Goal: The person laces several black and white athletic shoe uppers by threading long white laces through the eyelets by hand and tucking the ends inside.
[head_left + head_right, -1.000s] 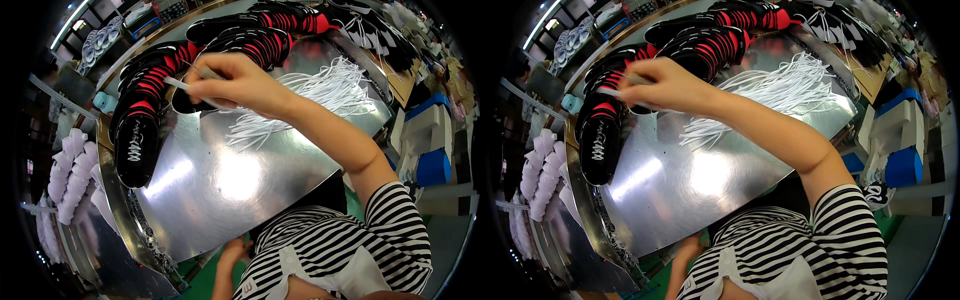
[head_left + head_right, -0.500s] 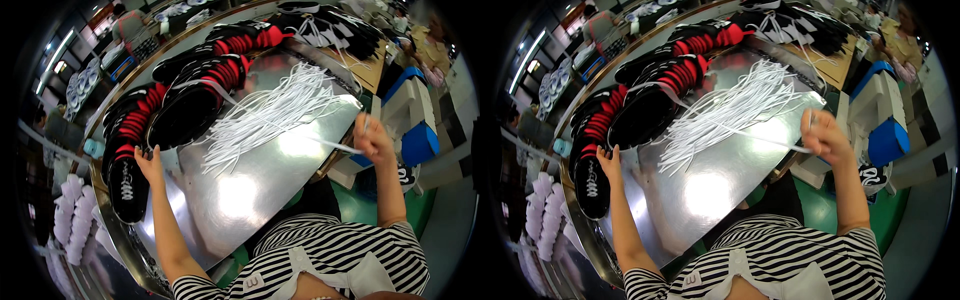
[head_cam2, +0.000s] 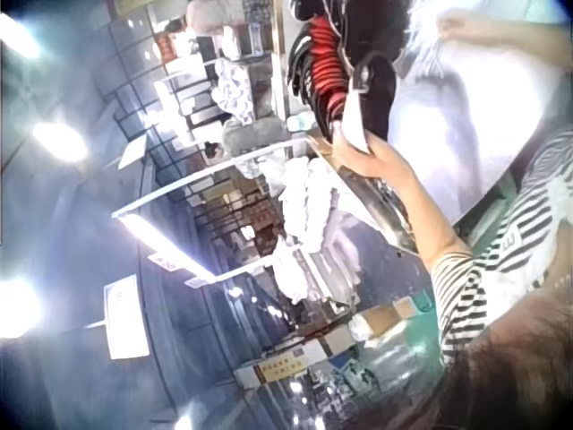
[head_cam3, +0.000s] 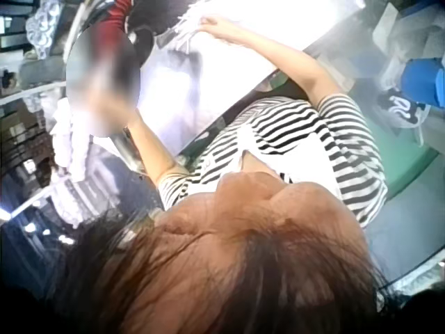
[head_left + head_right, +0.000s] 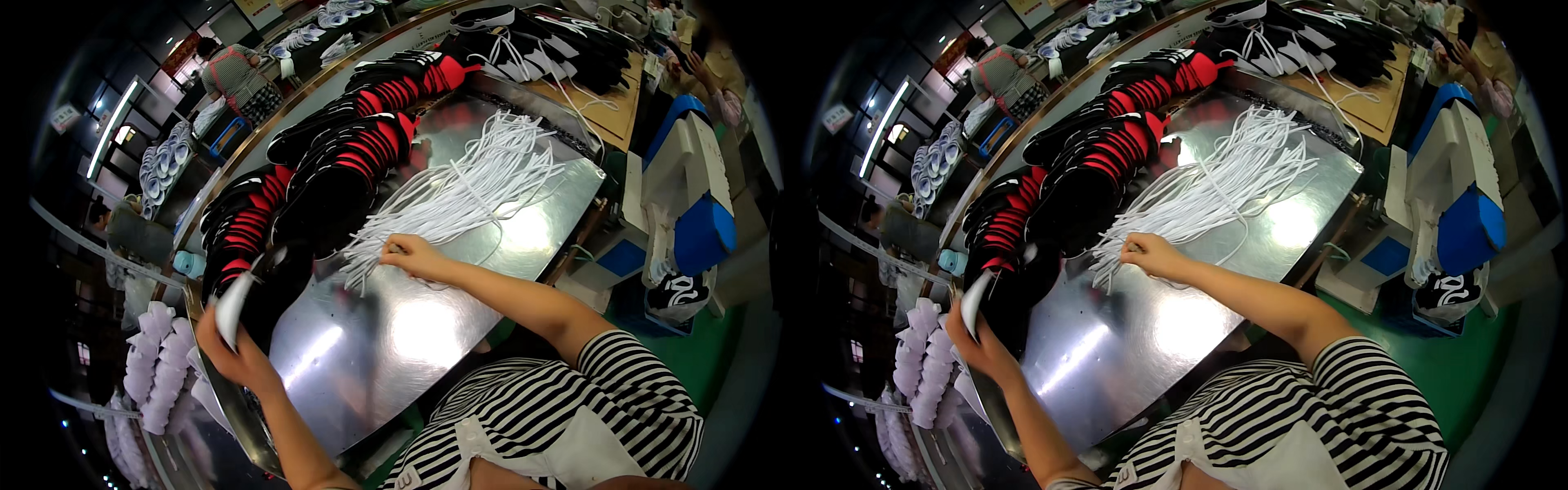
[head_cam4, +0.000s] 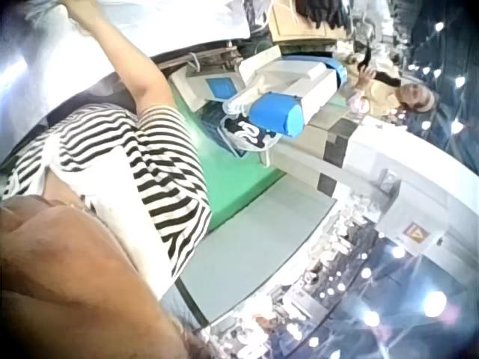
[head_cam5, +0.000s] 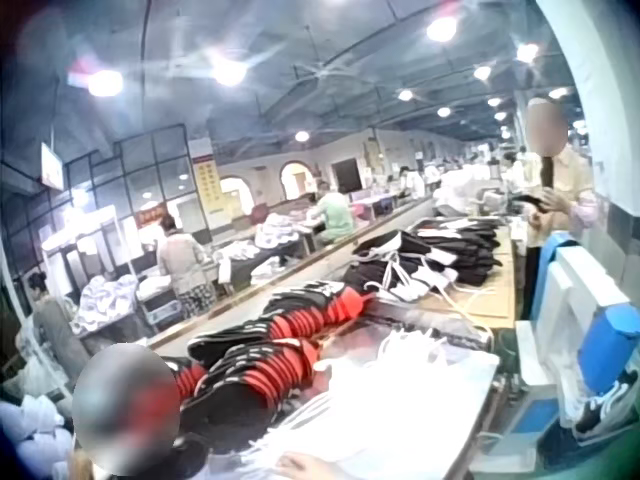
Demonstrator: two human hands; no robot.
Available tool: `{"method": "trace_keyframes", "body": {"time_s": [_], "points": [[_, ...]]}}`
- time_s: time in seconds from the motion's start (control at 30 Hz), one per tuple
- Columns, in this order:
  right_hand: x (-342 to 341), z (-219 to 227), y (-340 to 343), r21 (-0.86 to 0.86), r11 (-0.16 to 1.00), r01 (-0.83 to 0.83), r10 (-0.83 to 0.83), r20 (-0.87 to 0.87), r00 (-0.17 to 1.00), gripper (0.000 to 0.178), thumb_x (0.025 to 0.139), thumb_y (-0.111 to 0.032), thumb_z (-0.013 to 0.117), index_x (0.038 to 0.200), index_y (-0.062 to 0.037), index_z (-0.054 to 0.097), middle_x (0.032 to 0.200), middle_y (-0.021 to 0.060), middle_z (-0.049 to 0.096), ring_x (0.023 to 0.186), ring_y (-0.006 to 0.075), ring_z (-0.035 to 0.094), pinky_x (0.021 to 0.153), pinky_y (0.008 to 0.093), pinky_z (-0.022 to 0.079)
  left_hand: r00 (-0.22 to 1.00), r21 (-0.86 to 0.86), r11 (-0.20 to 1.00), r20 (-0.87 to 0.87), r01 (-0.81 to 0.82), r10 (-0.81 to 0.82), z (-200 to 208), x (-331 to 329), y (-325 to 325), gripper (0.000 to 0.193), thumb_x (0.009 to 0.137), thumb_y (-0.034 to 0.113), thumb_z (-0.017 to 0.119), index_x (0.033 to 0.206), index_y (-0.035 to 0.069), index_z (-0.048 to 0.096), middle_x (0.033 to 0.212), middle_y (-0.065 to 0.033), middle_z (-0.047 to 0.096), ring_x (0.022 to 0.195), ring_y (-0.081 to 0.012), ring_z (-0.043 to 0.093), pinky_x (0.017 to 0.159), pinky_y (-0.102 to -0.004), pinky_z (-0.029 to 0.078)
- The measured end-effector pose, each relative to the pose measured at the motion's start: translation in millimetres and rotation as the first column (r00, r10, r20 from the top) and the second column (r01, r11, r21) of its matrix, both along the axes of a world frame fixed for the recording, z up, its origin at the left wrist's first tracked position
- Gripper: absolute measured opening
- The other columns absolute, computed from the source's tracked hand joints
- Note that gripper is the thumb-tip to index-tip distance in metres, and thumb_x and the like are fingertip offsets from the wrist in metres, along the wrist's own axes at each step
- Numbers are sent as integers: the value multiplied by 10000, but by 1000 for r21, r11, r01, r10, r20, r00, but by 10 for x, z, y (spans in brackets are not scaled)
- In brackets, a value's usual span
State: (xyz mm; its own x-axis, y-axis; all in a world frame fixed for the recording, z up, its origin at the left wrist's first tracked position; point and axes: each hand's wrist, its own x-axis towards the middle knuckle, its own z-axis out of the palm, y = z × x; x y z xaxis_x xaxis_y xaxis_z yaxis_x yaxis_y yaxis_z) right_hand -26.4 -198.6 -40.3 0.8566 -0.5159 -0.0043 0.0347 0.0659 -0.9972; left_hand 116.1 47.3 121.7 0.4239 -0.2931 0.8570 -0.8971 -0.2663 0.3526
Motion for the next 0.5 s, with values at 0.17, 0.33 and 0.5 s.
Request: {"method": "trace_keyframes", "body": {"time_s": [0.17,0.33,0.5], "points": [[-964,819,418,222,970,-100,94,39,995,125,928,-160,618,937,-38,591,722,31,636,477,25,411,423,188,307,926,546,754,-291,366,-239,-846,-1481,-92,582,693,79,681,1260,16,568,1283,-177,512,1204,-369,454,1049,-473,304],[-1861,1384,630,536,632,-560,517,247,820,106,940,-132,617,924,-34,578,720,54,634,460,4,381,388,171,232,732,323,715,-567,620,-378,-1179,-1788,-415,512,793,62,694,1272,-1,526,1321,-217,498,1203,-408,470,1045,-482,379],[-1318,605,705,519,844,-134,151,10,988,146,947,-157,613,940,-14,587,722,47,634,465,10,388,398,173,246,974,560,800,-187,214,-130,-865,-1018,21,236,864,73,655,1076,-29,630,1074,-182,610,1006,-353,578,873,-429,468]]}}
